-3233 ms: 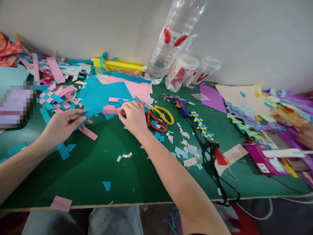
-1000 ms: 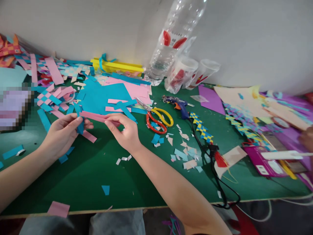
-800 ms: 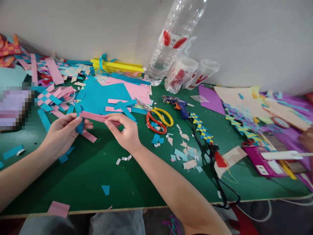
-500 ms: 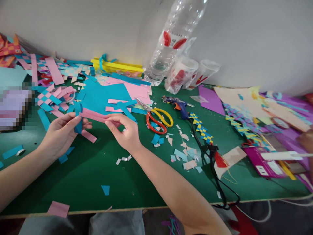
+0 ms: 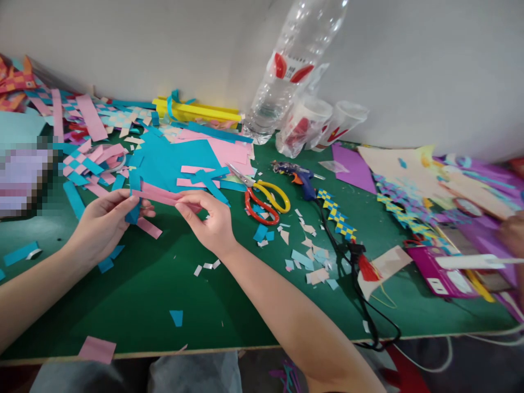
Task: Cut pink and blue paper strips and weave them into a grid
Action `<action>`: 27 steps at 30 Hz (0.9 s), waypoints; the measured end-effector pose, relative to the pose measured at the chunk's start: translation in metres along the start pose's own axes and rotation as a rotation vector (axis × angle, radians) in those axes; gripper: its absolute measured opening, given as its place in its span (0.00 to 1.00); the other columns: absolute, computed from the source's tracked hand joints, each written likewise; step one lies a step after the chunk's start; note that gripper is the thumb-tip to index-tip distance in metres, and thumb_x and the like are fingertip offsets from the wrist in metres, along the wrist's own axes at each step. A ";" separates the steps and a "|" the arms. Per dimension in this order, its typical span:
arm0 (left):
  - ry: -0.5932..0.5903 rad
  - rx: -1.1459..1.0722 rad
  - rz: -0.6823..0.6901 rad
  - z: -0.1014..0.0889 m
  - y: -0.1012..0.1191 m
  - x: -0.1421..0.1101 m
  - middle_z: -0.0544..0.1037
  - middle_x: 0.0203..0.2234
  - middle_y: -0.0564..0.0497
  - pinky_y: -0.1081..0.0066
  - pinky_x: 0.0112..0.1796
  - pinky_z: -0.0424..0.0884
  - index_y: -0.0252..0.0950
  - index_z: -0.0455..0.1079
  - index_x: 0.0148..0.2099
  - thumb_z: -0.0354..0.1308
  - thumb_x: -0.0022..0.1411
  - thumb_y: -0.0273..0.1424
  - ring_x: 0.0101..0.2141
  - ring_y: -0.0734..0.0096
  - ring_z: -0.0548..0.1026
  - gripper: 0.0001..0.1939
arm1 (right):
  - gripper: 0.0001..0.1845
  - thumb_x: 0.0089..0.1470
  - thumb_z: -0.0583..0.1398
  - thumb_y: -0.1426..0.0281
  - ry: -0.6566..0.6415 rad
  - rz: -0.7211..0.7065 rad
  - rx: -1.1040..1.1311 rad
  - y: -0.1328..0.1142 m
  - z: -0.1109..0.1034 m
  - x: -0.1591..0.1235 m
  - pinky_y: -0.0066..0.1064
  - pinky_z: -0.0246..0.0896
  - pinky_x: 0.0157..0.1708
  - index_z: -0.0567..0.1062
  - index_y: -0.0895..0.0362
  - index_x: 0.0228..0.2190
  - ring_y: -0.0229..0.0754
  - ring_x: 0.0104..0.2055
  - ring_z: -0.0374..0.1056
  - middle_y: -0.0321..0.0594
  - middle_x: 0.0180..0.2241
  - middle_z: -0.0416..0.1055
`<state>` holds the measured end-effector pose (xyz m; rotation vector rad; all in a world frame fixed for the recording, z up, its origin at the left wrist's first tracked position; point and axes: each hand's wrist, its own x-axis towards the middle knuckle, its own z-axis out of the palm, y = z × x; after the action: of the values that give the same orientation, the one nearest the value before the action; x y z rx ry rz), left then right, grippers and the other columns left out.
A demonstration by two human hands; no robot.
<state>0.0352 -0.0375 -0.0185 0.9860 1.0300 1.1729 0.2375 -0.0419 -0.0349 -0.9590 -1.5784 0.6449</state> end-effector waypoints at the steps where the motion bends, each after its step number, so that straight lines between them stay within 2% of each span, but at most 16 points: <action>1: -0.009 0.022 0.004 0.000 0.000 0.000 0.81 0.32 0.51 0.66 0.38 0.75 0.36 0.71 0.37 0.66 0.57 0.35 0.33 0.64 0.81 0.09 | 0.05 0.58 0.61 0.64 -0.001 0.001 0.002 0.000 0.000 0.000 0.37 0.74 0.38 0.77 0.51 0.32 0.41 0.40 0.76 0.37 0.38 0.79; 8: -0.102 0.284 0.028 0.004 0.001 -0.003 0.83 0.33 0.47 0.66 0.37 0.78 0.37 0.76 0.37 0.65 0.58 0.37 0.35 0.61 0.81 0.09 | 0.04 0.58 0.61 0.67 -0.011 -0.036 -0.018 -0.008 0.001 -0.001 0.37 0.73 0.38 0.77 0.50 0.33 0.41 0.41 0.75 0.36 0.38 0.79; 11: -0.180 0.401 0.037 0.008 0.001 -0.005 0.83 0.32 0.48 0.68 0.33 0.77 0.37 0.79 0.39 0.65 0.56 0.38 0.31 0.61 0.80 0.11 | 0.04 0.58 0.61 0.69 -0.028 -0.096 -0.006 -0.014 0.003 -0.002 0.37 0.73 0.37 0.77 0.51 0.34 0.42 0.44 0.75 0.38 0.41 0.79; 14: -0.224 0.517 0.115 0.010 0.000 -0.007 0.82 0.29 0.51 0.71 0.28 0.74 0.40 0.79 0.39 0.64 0.57 0.37 0.27 0.65 0.79 0.09 | 0.03 0.58 0.61 0.70 -0.037 -0.152 -0.009 -0.019 0.006 -0.004 0.37 0.73 0.38 0.76 0.51 0.35 0.43 0.46 0.74 0.39 0.41 0.80; 19: -0.274 0.593 0.178 0.013 0.001 -0.010 0.80 0.23 0.53 0.74 0.23 0.70 0.40 0.79 0.34 0.61 0.59 0.36 0.23 0.67 0.78 0.07 | 0.03 0.56 0.63 0.71 -0.012 -0.140 -0.016 -0.022 0.010 -0.010 0.33 0.73 0.34 0.74 0.50 0.33 0.40 0.40 0.76 0.36 0.39 0.80; 22: -0.294 0.573 0.159 0.013 0.001 -0.011 0.82 0.30 0.51 0.73 0.24 0.73 0.41 0.79 0.40 0.62 0.58 0.37 0.23 0.67 0.78 0.10 | 0.07 0.55 0.64 0.71 0.008 -0.069 0.030 -0.022 0.011 -0.012 0.34 0.73 0.38 0.71 0.50 0.35 0.39 0.38 0.76 0.35 0.38 0.79; 25: -0.250 0.526 0.150 0.009 0.001 -0.010 0.81 0.42 0.47 0.70 0.29 0.77 0.40 0.74 0.52 0.65 0.56 0.38 0.30 0.65 0.80 0.21 | 0.10 0.54 0.64 0.71 0.022 0.014 0.055 -0.022 0.010 -0.010 0.36 0.74 0.41 0.69 0.51 0.37 0.40 0.39 0.77 0.35 0.36 0.79; 27: -0.196 0.478 0.166 0.007 0.003 -0.010 0.80 0.44 0.45 0.69 0.34 0.78 0.38 0.68 0.58 0.66 0.55 0.38 0.37 0.62 0.81 0.29 | 0.11 0.52 0.65 0.71 0.020 0.046 0.009 -0.022 0.008 -0.008 0.36 0.74 0.42 0.70 0.51 0.37 0.41 0.39 0.77 0.35 0.36 0.78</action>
<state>0.0398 -0.0476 -0.0126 1.5554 1.1087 0.9533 0.2250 -0.0591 -0.0232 -0.9951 -1.5387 0.6721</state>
